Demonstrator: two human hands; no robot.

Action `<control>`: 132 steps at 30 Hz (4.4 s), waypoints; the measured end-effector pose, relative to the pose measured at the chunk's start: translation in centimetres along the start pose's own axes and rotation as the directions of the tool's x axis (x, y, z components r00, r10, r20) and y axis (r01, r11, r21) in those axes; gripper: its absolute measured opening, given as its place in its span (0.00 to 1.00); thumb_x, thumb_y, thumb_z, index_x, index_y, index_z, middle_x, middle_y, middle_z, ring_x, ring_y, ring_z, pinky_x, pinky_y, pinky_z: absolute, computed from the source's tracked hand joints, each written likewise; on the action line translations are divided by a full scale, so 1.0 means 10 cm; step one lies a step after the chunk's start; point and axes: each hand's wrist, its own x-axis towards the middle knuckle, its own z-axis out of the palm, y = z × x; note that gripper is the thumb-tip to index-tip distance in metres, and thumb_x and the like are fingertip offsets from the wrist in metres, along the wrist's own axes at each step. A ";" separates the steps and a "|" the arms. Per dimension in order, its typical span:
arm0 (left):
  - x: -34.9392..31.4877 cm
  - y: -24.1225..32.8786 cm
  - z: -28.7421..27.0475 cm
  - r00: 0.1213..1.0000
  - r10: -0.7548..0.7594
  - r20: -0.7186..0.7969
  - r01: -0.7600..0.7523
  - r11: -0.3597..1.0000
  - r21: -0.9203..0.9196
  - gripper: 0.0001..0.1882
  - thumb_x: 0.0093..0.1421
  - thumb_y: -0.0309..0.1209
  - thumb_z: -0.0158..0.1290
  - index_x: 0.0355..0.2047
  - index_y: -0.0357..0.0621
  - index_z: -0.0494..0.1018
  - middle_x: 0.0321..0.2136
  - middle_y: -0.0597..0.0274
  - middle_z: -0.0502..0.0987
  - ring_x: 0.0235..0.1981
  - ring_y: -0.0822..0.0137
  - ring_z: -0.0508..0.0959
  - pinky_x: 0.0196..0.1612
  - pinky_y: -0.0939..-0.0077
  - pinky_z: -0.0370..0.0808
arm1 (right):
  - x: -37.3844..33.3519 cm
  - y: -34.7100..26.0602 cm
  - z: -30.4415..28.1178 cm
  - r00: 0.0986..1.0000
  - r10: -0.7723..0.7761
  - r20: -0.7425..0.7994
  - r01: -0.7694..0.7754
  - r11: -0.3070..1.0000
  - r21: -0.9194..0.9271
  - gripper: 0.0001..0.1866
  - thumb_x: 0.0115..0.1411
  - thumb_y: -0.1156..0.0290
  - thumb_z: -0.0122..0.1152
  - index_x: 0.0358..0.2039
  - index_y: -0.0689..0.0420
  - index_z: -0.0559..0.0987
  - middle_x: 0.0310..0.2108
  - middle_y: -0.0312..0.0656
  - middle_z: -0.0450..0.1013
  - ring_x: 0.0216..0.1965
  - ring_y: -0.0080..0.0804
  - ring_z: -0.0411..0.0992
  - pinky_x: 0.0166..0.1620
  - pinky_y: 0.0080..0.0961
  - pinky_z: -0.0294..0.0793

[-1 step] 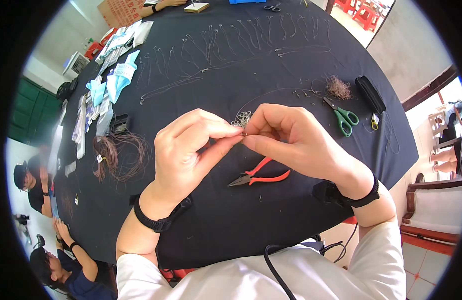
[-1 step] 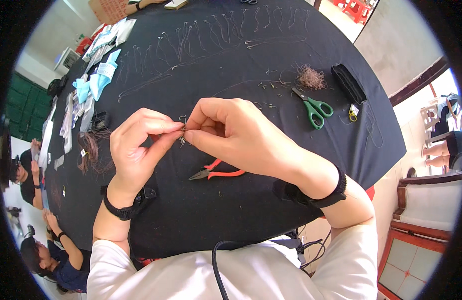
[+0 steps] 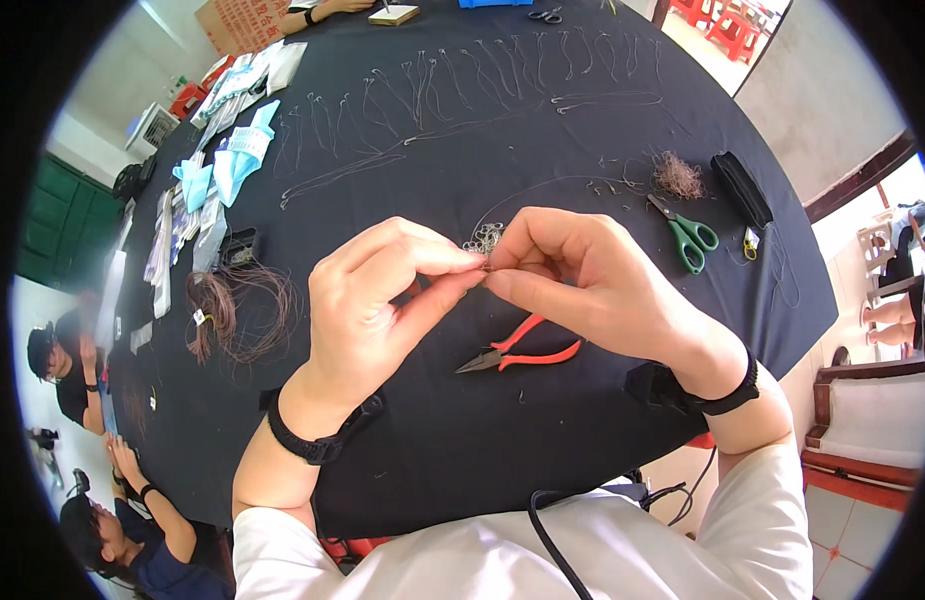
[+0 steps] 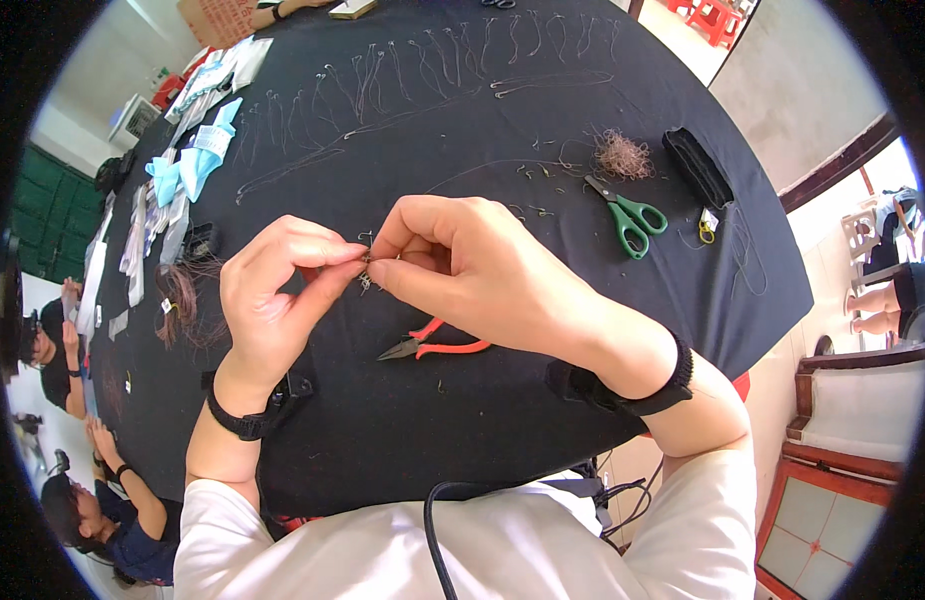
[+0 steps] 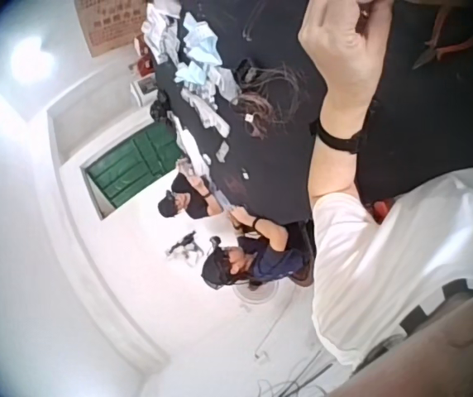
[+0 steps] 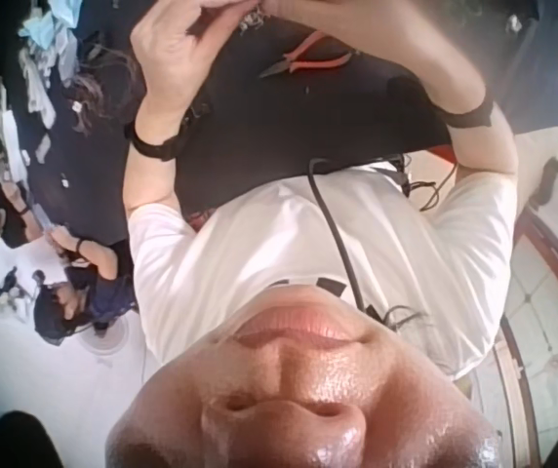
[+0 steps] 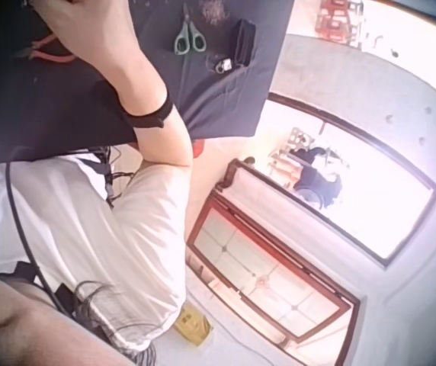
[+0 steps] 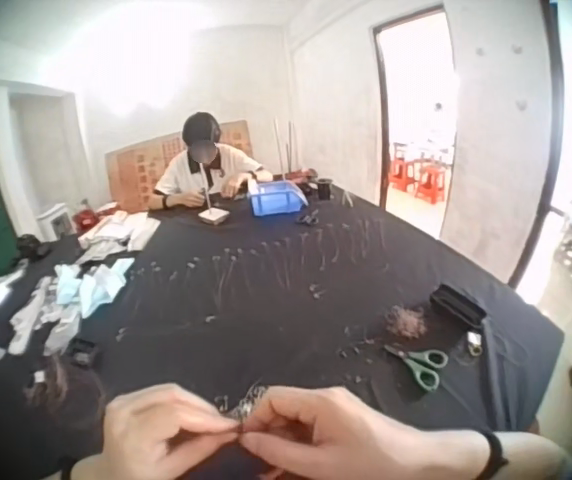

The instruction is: The person picks up a fishing hook and line, threads the line through the eye, and wraps it around the hook to tie a knot. They then tighten the knot using pliers and place the finished assembly on the table.

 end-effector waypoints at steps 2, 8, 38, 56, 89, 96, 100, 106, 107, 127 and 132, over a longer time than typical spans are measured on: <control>-0.01 0.00 -0.01 0.999 -0.041 0.013 0.041 0.999 -0.006 0.09 0.51 0.15 0.62 0.32 0.39 0.79 0.30 0.59 0.79 0.28 0.72 0.79 0.29 0.82 0.74 | 0.01 -0.04 0.00 1.000 0.026 0.001 -0.026 0.999 -0.021 0.08 0.61 0.72 0.60 0.32 0.66 0.77 0.15 0.32 0.65 0.19 0.15 0.58 0.23 0.20 0.60; -0.05 -0.08 0.03 0.974 -0.222 0.039 0.225 0.949 -0.222 0.07 0.54 0.18 0.62 0.33 0.43 0.81 0.28 0.65 0.81 0.27 0.78 0.77 0.24 0.85 0.69 | 0.00 -0.10 0.02 0.998 -0.011 -0.063 0.002 0.989 -0.145 0.08 0.61 0.72 0.60 0.33 0.65 0.77 0.14 0.30 0.58 0.19 0.15 0.53 0.22 0.22 0.55; -0.06 -0.02 0.00 0.922 -0.364 0.131 0.386 0.878 -0.283 0.06 0.58 0.15 0.56 0.34 0.35 0.79 0.33 0.60 0.79 0.33 0.73 0.80 0.36 0.82 0.77 | 0.00 -0.07 0.02 0.991 -0.091 -0.096 0.065 0.967 -0.247 0.06 0.61 0.72 0.61 0.33 0.62 0.79 0.12 0.30 0.53 0.16 0.15 0.50 0.20 0.22 0.51; -0.06 0.03 0.00 0.881 -0.445 0.159 0.472 0.832 -0.292 0.04 0.59 0.17 0.57 0.34 0.35 0.79 0.30 0.62 0.79 0.31 0.76 0.79 0.34 0.84 0.74 | -0.01 -0.05 0.03 0.960 -0.258 -0.107 0.183 0.870 -0.459 0.04 0.57 0.73 0.63 0.31 0.59 0.78 0.12 0.36 0.60 0.12 0.23 0.57 0.19 0.23 0.58; -0.06 0.06 0.01 0.820 -0.531 0.213 0.567 0.705 -0.426 0.03 0.62 0.24 0.58 0.33 0.36 0.77 0.28 0.63 0.79 0.29 0.77 0.78 0.33 0.84 0.74 | -0.01 -0.05 0.03 0.947 -0.309 -0.092 0.221 0.829 -0.513 0.04 0.56 0.74 0.64 0.31 0.58 0.78 0.15 0.39 0.67 0.17 0.32 0.67 0.22 0.27 0.65; -0.06 0.07 0.00 0.817 -0.531 0.224 0.574 0.708 -0.412 0.03 0.62 0.24 0.58 0.33 0.36 0.77 0.27 0.64 0.79 0.28 0.78 0.77 0.32 0.84 0.74 | 0.00 0.00 0.05 0.911 -0.399 -0.099 0.283 0.784 -0.552 0.05 0.52 0.75 0.67 0.30 0.57 0.79 0.14 0.35 0.64 0.16 0.25 0.62 0.21 0.23 0.61; -0.05 0.06 0.00 0.826 -0.528 0.197 0.560 0.733 -0.387 0.02 0.61 0.23 0.58 0.33 0.37 0.77 0.27 0.64 0.78 0.28 0.78 0.77 0.32 0.84 0.74 | 0.00 -0.03 0.05 0.926 -0.357 -0.126 0.225 0.787 -0.574 0.05 0.53 0.73 0.66 0.30 0.56 0.78 0.14 0.37 0.65 0.16 0.29 0.66 0.21 0.26 0.64; -0.07 0.01 0.00 0.878 -0.455 0.149 0.476 0.802 -0.360 0.02 0.59 0.19 0.58 0.34 0.36 0.78 0.29 0.63 0.78 0.30 0.77 0.78 0.34 0.84 0.75 | -0.03 -0.07 0.04 0.952 -0.270 -0.145 0.169 0.858 -0.485 0.06 0.55 0.72 0.66 0.31 0.58 0.79 0.12 0.35 0.60 0.13 0.23 0.58 0.20 0.23 0.58; -0.08 0.01 0.00 0.878 -0.454 0.149 0.476 0.803 -0.359 0.02 0.59 0.19 0.58 0.34 0.36 0.78 0.29 0.63 0.78 0.30 0.77 0.78 0.34 0.84 0.75 | -0.03 -0.08 0.04 0.952 -0.271 -0.146 0.170 0.858 -0.485 0.06 0.55 0.72 0.66 0.31 0.58 0.79 0.12 0.35 0.60 0.13 0.23 0.58 0.20 0.23 0.58; -0.03 0.01 0.01 0.990 -0.138 -0.007 0.137 0.986 -0.090 0.08 0.52 0.15 0.62 0.31 0.38 0.80 0.31 0.59 0.80 0.30 0.73 0.79 0.31 0.82 0.74 | -0.02 -0.05 0.03 0.968 -0.215 -0.127 0.144 0.898 -0.417 0.05 0.55 0.77 0.66 0.33 0.59 0.80 0.12 0.27 0.49 0.15 0.13 0.49 0.21 0.18 0.54; -0.04 -0.03 0.03 0.995 -0.100 -0.027 0.096 0.990 -0.107 0.08 0.52 0.15 0.62 0.32 0.38 0.80 0.31 0.59 0.80 0.30 0.73 0.79 0.30 0.82 0.74 | -0.01 -0.09 -0.01 0.985 -0.131 -0.110 0.086 0.935 -0.344 0.04 0.57 0.74 0.64 0.33 0.60 0.79 0.11 0.29 0.51 0.15 0.15 0.50 0.21 0.20 0.53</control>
